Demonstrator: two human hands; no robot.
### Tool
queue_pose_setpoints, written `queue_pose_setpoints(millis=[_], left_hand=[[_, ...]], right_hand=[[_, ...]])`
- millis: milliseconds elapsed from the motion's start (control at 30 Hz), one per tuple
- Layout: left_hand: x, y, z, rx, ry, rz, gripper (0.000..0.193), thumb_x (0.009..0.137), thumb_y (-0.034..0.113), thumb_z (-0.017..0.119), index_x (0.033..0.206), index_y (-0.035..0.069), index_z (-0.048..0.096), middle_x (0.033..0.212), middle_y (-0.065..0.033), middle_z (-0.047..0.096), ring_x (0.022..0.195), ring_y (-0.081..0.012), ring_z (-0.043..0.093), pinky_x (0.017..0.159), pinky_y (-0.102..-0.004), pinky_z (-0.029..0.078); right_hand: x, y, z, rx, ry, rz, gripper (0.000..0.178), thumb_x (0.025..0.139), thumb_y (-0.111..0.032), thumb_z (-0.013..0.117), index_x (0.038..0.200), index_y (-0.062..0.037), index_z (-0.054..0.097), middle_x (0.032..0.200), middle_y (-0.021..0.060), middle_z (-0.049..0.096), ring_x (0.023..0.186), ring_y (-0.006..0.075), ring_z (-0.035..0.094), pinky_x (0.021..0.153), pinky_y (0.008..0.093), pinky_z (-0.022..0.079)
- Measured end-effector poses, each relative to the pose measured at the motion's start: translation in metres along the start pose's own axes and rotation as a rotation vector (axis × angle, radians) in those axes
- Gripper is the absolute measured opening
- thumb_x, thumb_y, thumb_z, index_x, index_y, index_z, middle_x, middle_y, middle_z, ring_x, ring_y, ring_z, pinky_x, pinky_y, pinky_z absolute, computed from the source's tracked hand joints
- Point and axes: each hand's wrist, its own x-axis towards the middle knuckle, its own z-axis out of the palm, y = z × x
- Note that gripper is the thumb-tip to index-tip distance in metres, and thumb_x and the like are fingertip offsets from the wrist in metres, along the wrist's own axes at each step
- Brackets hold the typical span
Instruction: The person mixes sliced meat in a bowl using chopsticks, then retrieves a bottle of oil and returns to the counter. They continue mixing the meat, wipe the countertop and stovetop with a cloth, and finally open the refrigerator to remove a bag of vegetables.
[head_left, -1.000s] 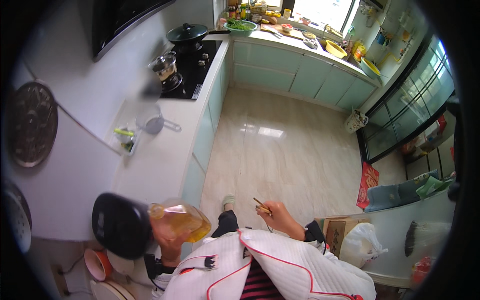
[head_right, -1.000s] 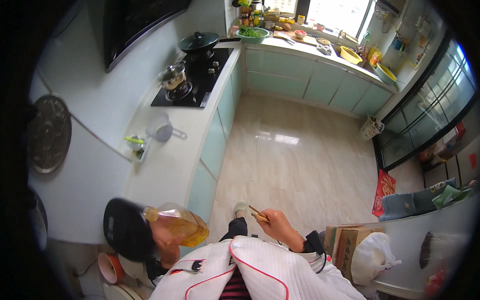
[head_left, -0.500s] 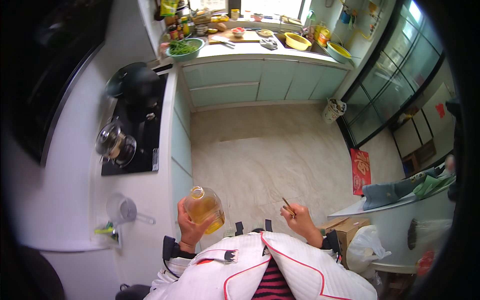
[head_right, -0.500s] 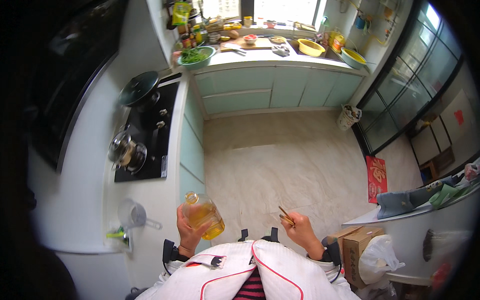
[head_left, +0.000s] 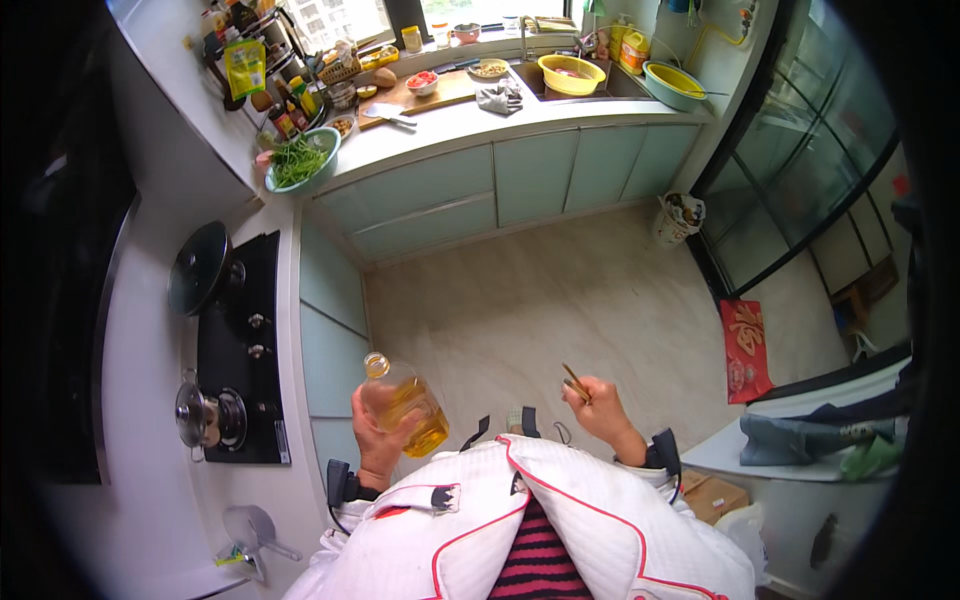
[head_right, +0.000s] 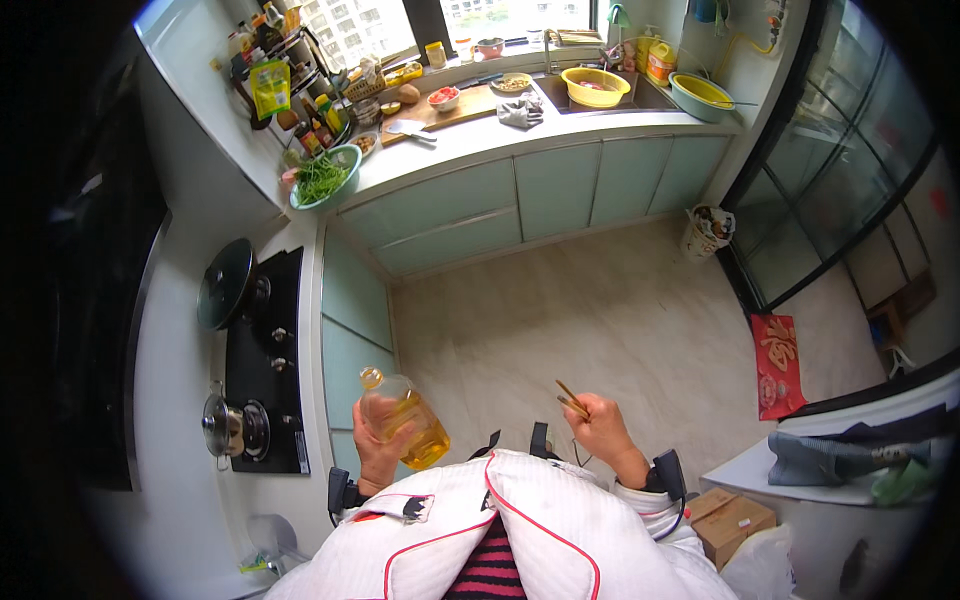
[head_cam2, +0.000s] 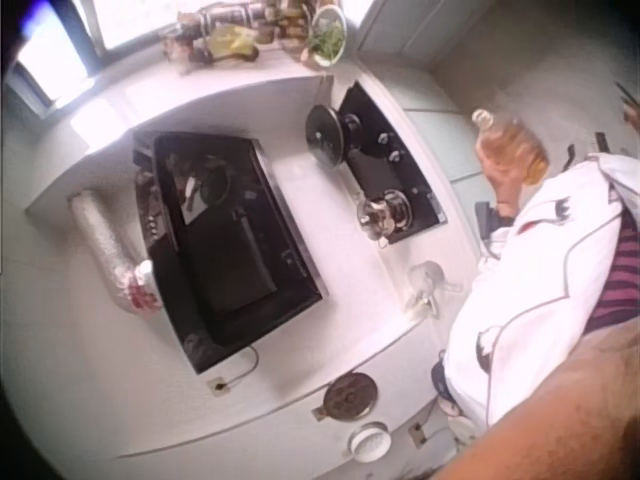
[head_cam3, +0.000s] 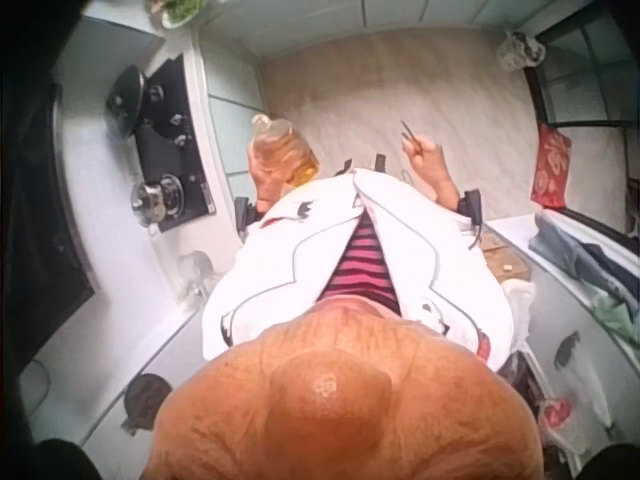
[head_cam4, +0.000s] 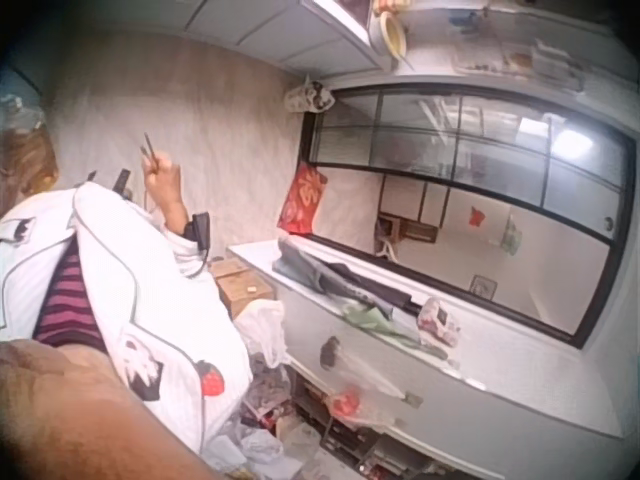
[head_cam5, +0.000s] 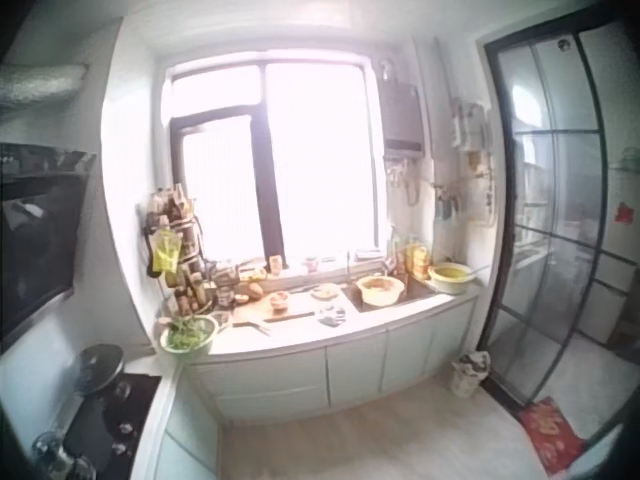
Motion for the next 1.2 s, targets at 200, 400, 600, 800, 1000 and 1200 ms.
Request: queue_pose_setpoints(millis=[200, 400, 600, 800, 1000, 1200], left_hand=[[0.092, 0.004, 0.025, 0.094, 0.047, 0.006, 0.078, 0.076, 0.010, 0.088, 0.137, 0.007, 0.039, 0.122, -0.0063, 0.057, 0.115, -0.0179, 0.059, 0.102, -0.0332, 0.050], [0.207, -0.029, 0.037, 0.120, 0.066, 0.032, 0.077, 0.074, 0.011, 0.089, 0.135, 0.006, 0.042, 0.123, -0.0064, 0.057, 0.117, -0.0182, 0.057, 0.105, -0.0342, 0.046], [0.355, -0.051, 0.059, 0.135, 0.052, 0.010, 0.077, 0.074, 0.011, 0.089, 0.135, 0.004, 0.043, 0.124, -0.0071, 0.057, 0.118, -0.0187, 0.057, 0.104, -0.0349, 0.047], [0.506, -0.043, 0.075, 0.125, -0.037, 0.069, 0.072, 0.076, 0.009, 0.087, 0.133, 0.004, 0.044, 0.120, -0.0070, 0.059, 0.114, -0.0191, 0.060, 0.101, -0.0336, 0.049], [0.634, -0.036, 0.085, 0.221, -0.119, 0.055, 0.068, 0.076, 0.011, 0.089, 0.129, 0.002, 0.047, 0.116, -0.0069, 0.060, 0.112, -0.0175, 0.061, 0.100, -0.0326, 0.050], [0.736, -0.034, 0.090, 0.407, -0.167, -0.005, 0.067, 0.075, 0.014, 0.090, 0.126, 0.001, 0.048, 0.115, -0.0073, 0.060, 0.109, -0.0176, 0.061, 0.097, -0.0326, 0.051]], right_hand=[[0.122, 0.014, -0.011, -0.028, -0.030, -0.079, 0.016, 0.087, -0.011, 0.066, 0.078, 0.0016, 0.059, 0.075, 0.0209, 0.060, 0.068, 0.0429, 0.059, 0.059, 0.0466, 0.046], [0.222, 0.042, -0.001, 0.006, -0.084, -0.054, 0.015, 0.087, -0.011, 0.066, 0.081, 0.0020, 0.062, 0.076, 0.0207, 0.062, 0.069, 0.0413, 0.061, 0.060, 0.0445, 0.048], [0.349, 0.045, -0.015, -0.010, -0.053, 0.051, 0.013, 0.087, -0.009, 0.068, 0.086, 0.0034, 0.066, 0.078, 0.0211, 0.065, 0.069, 0.0366, 0.065, 0.061, 0.0414, 0.050], [0.469, 0.037, -0.026, -0.039, -0.013, 0.033, 0.014, 0.089, -0.012, 0.068, 0.086, 0.0023, 0.066, 0.078, 0.0189, 0.066, 0.069, 0.0352, 0.065, 0.062, 0.0395, 0.050], [0.547, 0.047, -0.026, -0.012, -0.033, 0.100, 0.015, 0.089, -0.011, 0.069, 0.084, 0.0022, 0.066, 0.076, 0.0191, 0.065, 0.066, 0.0341, 0.065, 0.060, 0.0397, 0.049], [0.656, 0.066, -0.038, -0.016, -0.060, 0.067, 0.016, 0.090, -0.010, 0.069, 0.082, 0.0026, 0.063, 0.072, 0.0188, 0.064, 0.063, 0.0324, 0.064, 0.058, 0.0376, 0.048]])
